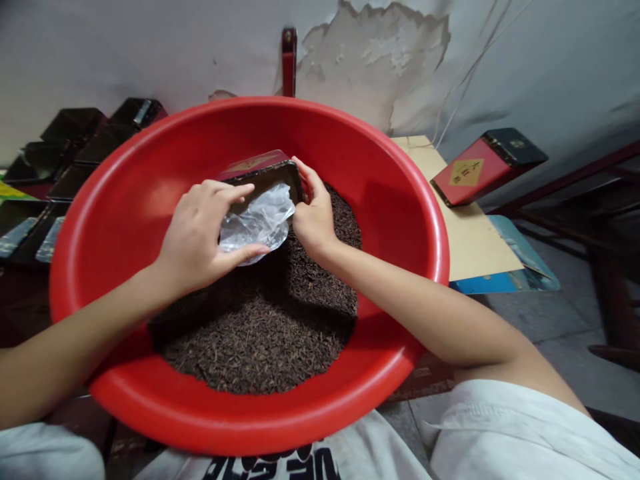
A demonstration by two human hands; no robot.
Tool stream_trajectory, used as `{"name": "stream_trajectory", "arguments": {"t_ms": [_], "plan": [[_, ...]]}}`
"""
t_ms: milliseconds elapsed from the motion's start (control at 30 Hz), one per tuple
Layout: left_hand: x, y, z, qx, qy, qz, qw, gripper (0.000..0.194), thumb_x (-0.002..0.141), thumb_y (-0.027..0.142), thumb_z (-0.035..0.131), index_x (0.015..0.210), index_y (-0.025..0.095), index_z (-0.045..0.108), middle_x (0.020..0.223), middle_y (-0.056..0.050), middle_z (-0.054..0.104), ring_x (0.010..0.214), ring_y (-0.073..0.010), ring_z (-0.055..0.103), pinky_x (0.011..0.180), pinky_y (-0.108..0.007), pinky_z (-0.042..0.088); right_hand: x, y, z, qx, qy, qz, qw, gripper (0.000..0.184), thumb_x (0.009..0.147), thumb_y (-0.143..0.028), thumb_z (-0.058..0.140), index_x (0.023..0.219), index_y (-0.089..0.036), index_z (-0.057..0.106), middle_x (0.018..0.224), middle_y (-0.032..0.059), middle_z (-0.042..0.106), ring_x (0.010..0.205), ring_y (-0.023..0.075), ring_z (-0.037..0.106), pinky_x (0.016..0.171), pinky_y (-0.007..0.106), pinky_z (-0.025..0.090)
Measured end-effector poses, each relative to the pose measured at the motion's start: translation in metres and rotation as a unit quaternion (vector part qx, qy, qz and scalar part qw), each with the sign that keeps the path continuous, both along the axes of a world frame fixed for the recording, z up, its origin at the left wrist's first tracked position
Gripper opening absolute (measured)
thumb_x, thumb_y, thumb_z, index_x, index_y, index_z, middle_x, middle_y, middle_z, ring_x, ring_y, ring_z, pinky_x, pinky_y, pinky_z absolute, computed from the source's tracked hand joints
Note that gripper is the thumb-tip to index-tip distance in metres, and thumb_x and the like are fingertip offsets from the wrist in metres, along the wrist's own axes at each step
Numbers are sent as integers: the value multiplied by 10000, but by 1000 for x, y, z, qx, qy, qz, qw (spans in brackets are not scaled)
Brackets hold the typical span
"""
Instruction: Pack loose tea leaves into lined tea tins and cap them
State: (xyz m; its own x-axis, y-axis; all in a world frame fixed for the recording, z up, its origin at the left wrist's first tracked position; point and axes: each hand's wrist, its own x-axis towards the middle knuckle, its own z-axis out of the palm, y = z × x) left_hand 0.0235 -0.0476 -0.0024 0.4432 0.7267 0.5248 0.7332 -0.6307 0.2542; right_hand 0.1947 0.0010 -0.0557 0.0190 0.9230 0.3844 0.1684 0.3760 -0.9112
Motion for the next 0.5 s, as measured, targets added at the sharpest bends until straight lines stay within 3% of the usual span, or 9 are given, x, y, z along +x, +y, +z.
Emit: {"name": "stream_trajectory", "arguments": {"t_ms": [67,133,200,267,367,433,500], "plan": [[-1,0,0,-20,22,-1,1000,291,780,313,619,1050,205,598,908,-42,653,844,-212,588,805,-344,413,-1,-2,0,-1,-5,5,1000,471,810,-236,479,1278,-274,441,1368,25,502,1279,186,459,1082,449,395],[-3,0,3,-43,-15,12,999,130,815,205,533,915,203,615,791,-12,649,731,-172,588,756,-312,417,-2,-3,0,-3,-6,13,1000,479,804,-211,468,1277,-273,435,1370,24,497,1284,178,452,1094,442,379],[-4,-1,8,-62,-67,33,995,129,834,179,479,874,192,601,770,-10,636,685,-156,580,709,-289,422,-3,-4,0,-2,-3,19,1000,483,802,-202,461,1278,-271,428,1374,29,490,1284,178,449,1098,438,372],[-6,-1,11,-71,-73,42,994,165,822,251,538,959,178,592,813,-27,631,722,-172,588,707,-290,428,-3,-5,0,0,-4,20,1000,484,802,-204,461,1279,-273,420,1374,33,486,1278,181,453,1097,439,369],[-6,-2,13,-67,-26,58,996,403,710,316,686,1073,172,587,813,-33,628,789,-216,599,791,-338,430,-4,-6,-1,3,-21,18,1000,476,806,-226,471,1275,-279,412,1368,30,488,1275,181,451,1105,433,360],[-6,-2,11,-64,-39,88,993,350,718,267,667,1054,185,615,750,-18,623,768,-210,597,825,-358,430,-4,-7,-2,9,-33,23,999,468,808,-254,490,1270,-279,413,1361,28,490,1276,180,446,1114,420,348],[-7,0,10,-80,-110,105,985,209,774,215,585,973,190,648,713,-5,618,724,-180,591,800,-335,450,-3,-6,-4,10,-38,33,999,458,811,-292,509,1260,-278,420,1353,31,492,1272,182,446,1114,413,348]]}}
